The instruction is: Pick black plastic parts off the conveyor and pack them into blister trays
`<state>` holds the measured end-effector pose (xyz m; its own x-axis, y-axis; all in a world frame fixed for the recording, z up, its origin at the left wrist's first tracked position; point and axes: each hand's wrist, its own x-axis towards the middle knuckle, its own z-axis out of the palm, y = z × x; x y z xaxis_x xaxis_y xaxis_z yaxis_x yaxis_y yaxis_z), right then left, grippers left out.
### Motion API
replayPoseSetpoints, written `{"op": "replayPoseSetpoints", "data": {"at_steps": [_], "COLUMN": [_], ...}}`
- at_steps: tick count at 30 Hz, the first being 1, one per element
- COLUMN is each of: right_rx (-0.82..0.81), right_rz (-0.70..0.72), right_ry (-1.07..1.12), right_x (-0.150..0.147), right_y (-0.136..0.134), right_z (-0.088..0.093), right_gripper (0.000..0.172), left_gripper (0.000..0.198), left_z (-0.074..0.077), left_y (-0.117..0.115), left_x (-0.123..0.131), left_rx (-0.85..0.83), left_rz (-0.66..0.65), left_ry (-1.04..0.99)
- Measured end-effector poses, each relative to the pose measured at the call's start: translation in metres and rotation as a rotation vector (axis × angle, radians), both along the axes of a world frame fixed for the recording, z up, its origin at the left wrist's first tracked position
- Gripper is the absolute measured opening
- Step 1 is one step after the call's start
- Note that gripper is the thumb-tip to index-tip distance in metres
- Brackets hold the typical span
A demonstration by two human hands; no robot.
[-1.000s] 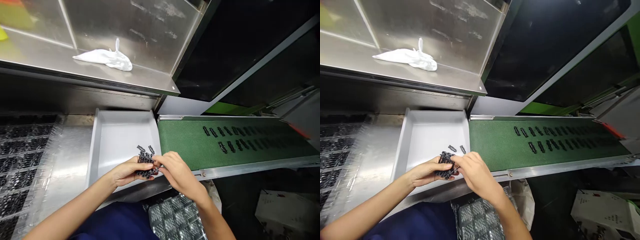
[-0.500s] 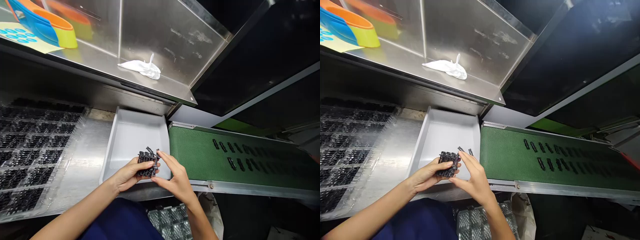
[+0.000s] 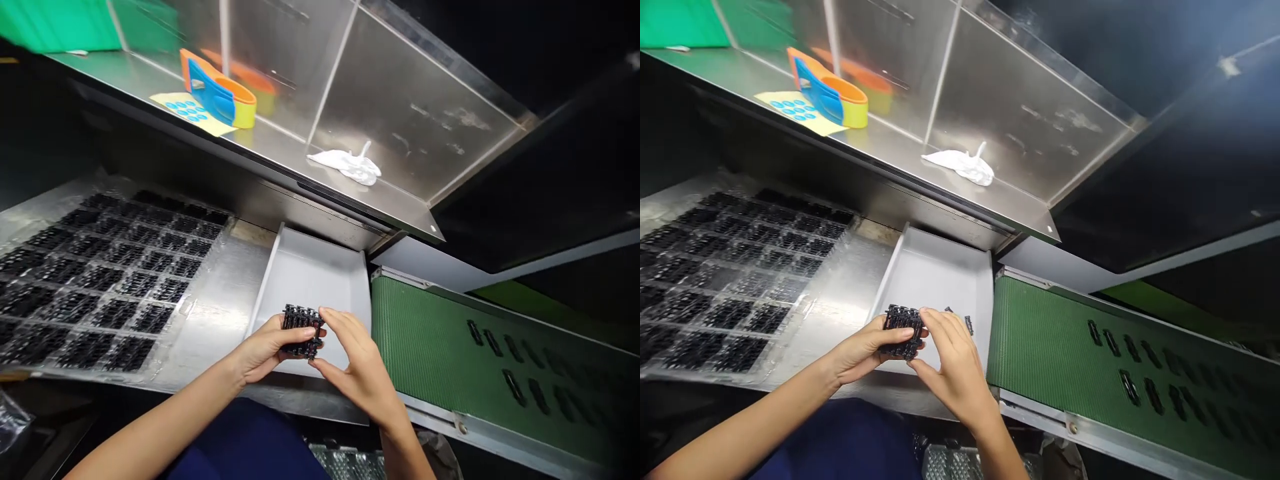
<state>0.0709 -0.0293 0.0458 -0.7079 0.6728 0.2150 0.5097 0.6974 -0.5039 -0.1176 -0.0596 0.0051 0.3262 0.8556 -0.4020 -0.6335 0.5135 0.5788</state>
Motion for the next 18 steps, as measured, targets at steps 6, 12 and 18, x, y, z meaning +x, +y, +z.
{"op": "replayPoseSetpoints", "data": {"at_steps": [6, 12, 18], "right_rx": [-0.079, -0.537, -0.972], "right_rz": [0.146, 0.236, -0.076], "right_ry": [0.006, 0.266, 0.617], "right_x": [-0.076, -0.171, -0.293], "right_y": [0.002, 0.006, -0.012], "right_z": [-0.003, -0.029, -0.084], "right_gripper": [0.083, 0.071, 0.044], "left_gripper": [0.037, 0.038, 0.038], "left_z": [-0.002, -0.007, -0.012], "left_y": [-0.024, -0.046, -0.067], "left_x": [-0.067, -0.148, -0.227], "left_rx": [0.021, 0.038, 0.083], "left_rz": [0.118, 0.317, 0.624], "left_ry": [0.007, 0.094, 0.289]}}
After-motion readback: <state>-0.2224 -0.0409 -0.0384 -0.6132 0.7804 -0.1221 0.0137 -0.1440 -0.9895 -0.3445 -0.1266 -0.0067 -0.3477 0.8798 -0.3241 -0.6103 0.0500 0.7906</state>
